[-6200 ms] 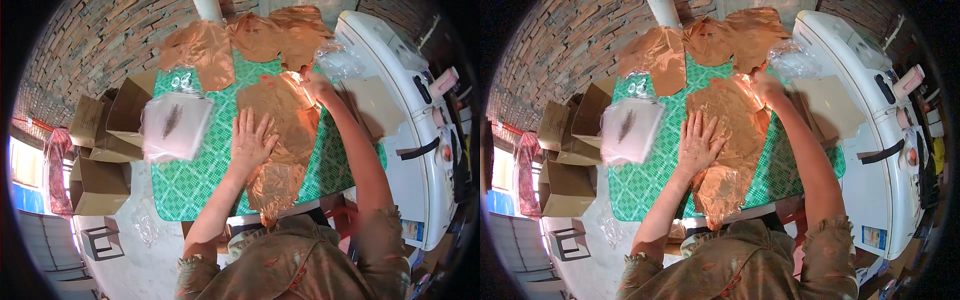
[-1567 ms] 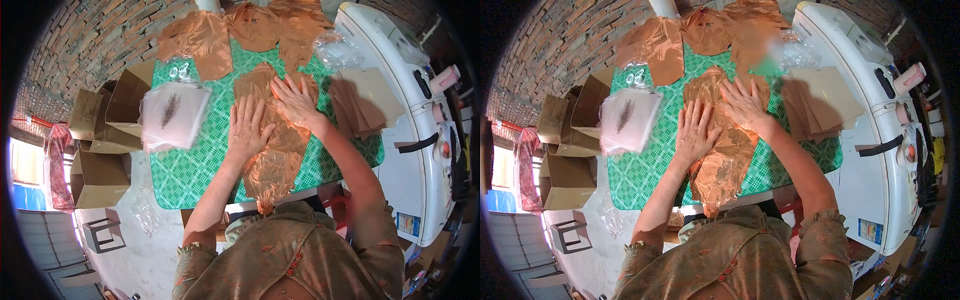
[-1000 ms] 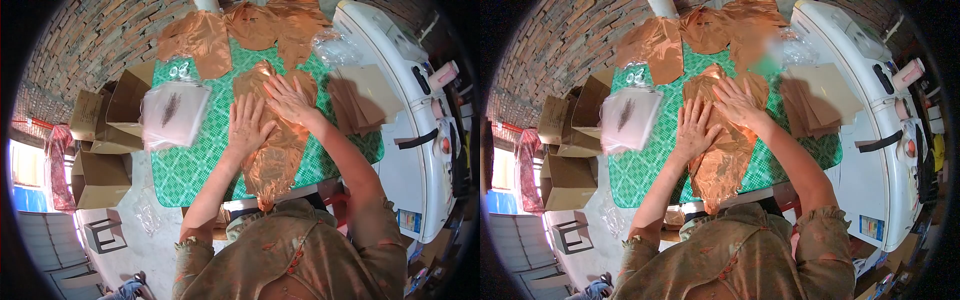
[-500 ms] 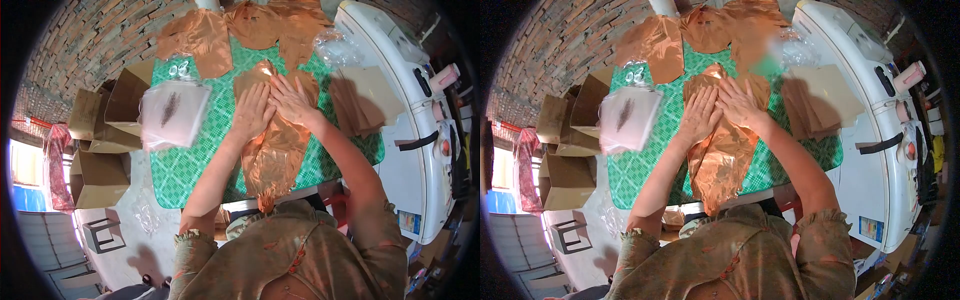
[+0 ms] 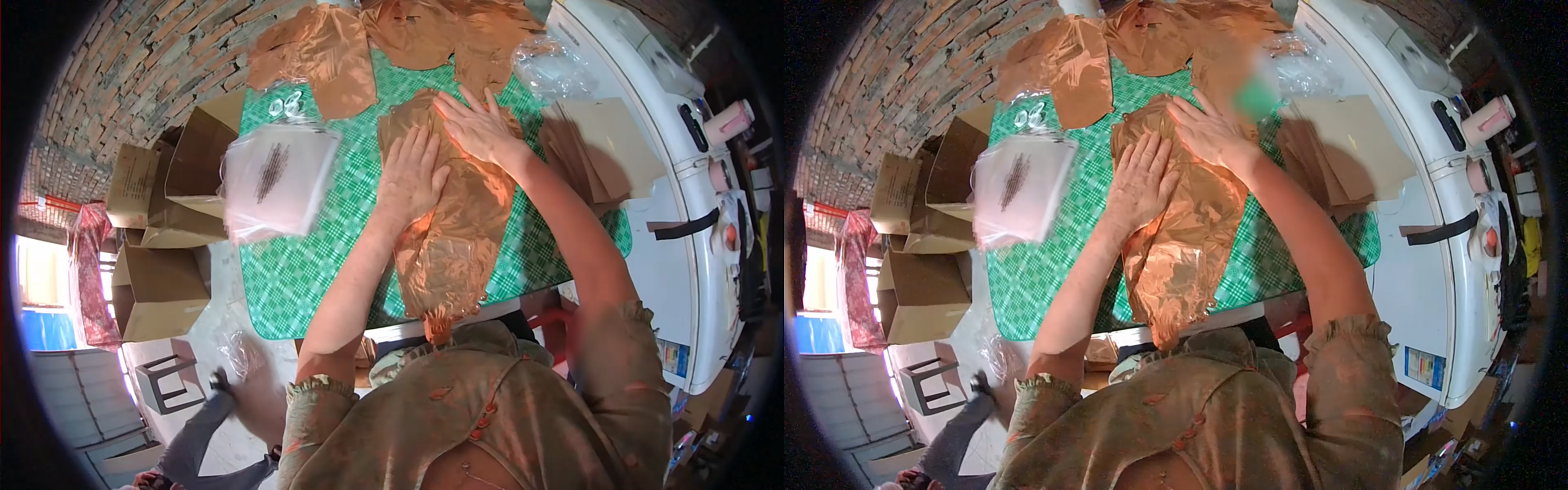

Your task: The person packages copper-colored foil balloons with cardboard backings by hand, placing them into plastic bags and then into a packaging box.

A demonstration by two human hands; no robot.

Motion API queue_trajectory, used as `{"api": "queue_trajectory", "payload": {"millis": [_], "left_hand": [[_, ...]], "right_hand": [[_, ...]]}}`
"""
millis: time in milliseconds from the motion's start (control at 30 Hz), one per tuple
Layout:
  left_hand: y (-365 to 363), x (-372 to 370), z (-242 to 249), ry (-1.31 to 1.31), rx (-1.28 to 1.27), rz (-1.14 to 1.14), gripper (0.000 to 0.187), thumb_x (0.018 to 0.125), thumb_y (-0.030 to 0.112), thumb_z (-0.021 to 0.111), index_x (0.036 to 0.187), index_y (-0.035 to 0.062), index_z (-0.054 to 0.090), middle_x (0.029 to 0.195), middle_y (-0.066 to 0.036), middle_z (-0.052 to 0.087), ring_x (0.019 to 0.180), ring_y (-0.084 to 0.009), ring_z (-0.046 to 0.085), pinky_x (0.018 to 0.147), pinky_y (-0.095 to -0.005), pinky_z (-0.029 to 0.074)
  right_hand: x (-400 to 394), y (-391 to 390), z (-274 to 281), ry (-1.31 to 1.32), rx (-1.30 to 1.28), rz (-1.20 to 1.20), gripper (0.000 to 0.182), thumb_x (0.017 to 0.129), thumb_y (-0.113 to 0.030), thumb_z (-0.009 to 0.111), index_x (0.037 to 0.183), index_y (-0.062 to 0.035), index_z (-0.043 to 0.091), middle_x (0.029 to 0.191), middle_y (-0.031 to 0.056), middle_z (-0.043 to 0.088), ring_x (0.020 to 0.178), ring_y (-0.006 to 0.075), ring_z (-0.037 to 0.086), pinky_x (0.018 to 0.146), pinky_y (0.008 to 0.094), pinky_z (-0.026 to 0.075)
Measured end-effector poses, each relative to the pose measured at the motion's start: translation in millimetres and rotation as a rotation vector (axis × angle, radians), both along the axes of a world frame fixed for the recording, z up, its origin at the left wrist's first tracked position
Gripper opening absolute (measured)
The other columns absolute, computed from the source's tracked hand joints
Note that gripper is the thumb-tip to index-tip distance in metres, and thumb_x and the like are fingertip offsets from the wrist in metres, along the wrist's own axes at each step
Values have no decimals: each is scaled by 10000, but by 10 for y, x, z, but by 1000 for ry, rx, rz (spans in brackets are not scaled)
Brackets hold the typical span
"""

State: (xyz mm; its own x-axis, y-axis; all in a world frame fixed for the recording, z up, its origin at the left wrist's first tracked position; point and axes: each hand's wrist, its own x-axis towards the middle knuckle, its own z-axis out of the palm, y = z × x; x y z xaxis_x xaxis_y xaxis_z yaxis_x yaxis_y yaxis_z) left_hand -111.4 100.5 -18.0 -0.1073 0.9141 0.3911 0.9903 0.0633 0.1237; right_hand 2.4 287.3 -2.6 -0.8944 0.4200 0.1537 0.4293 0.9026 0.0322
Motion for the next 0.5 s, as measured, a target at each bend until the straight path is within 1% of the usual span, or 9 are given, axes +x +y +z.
{"api": "queue_trajectory", "payload": {"millis": [100,167,200,300,400,467,500], "left_hand": [[-7,7,17,-11,-3,-3,626,1058,429,438,1532,22,440,1598,-203,409,1518,-330,323,1255,-487,217],[-4,10,14,-14,30,-15,614,1043,415,466,1498,3,471,1581,-208,425,1503,-342,339,1235,-497,245],[-5,8,9,-15,45,-19,608,1036,408,481,1481,-7,487,1572,-211,434,1495,-347,346,1225,-502,259],[-14,2,3,-8,69,-24,600,1030,400,497,1486,10,483,1564,-215,440,1493,-351,347,1224,-503,262],[-18,5,12,-30,45,-11,618,1052,420,456,1552,58,413,1606,-199,395,1520,-343,314,1246,-493,236],[-28,11,17,-23,47,-11,629,1051,420,462,1561,59,394,1616,-199,377,1525,-345,303,1244,-499,238],[-26,8,31,-17,50,-12,634,1051,421,465,1566,60,385,1620,-199,368,1527,-346,297,1243,-503,239]], "right_hand": [[-76,55,40,0,60,-8,544,1106,-375,298,1619,-197,312,1693,-29,271,1577,274,164,1258,622,58],[-112,96,61,4,119,-8,541,1102,-390,320,1608,-198,338,1678,-28,308,1572,277,184,1256,621,81],[-115,125,29,47,137,-4,544,1098,-398,333,1600,-190,353,1673,-23,321,1569,280,191,1254,622,85],[-50,139,-42,152,182,-1,555,1086,-417,375,1580,-164,390,1663,-9,344,1564,282,208,1249,622,97],[201,21,-26,160,210,-31,566,1074,-418,419,1566,-139,412,1661,4,347,1556,276,228,1246,616,108],[373,-96,5,118,225,-83,568,1066,-413,445,1556,-125,428,1653,13,361,1543,273,256,1241,613,123],[458,-135,-10,117,242,-65,570,1063,-413,451,1554,-124,432,1646,16,371,1531,276,273,1237,616,129]]}}
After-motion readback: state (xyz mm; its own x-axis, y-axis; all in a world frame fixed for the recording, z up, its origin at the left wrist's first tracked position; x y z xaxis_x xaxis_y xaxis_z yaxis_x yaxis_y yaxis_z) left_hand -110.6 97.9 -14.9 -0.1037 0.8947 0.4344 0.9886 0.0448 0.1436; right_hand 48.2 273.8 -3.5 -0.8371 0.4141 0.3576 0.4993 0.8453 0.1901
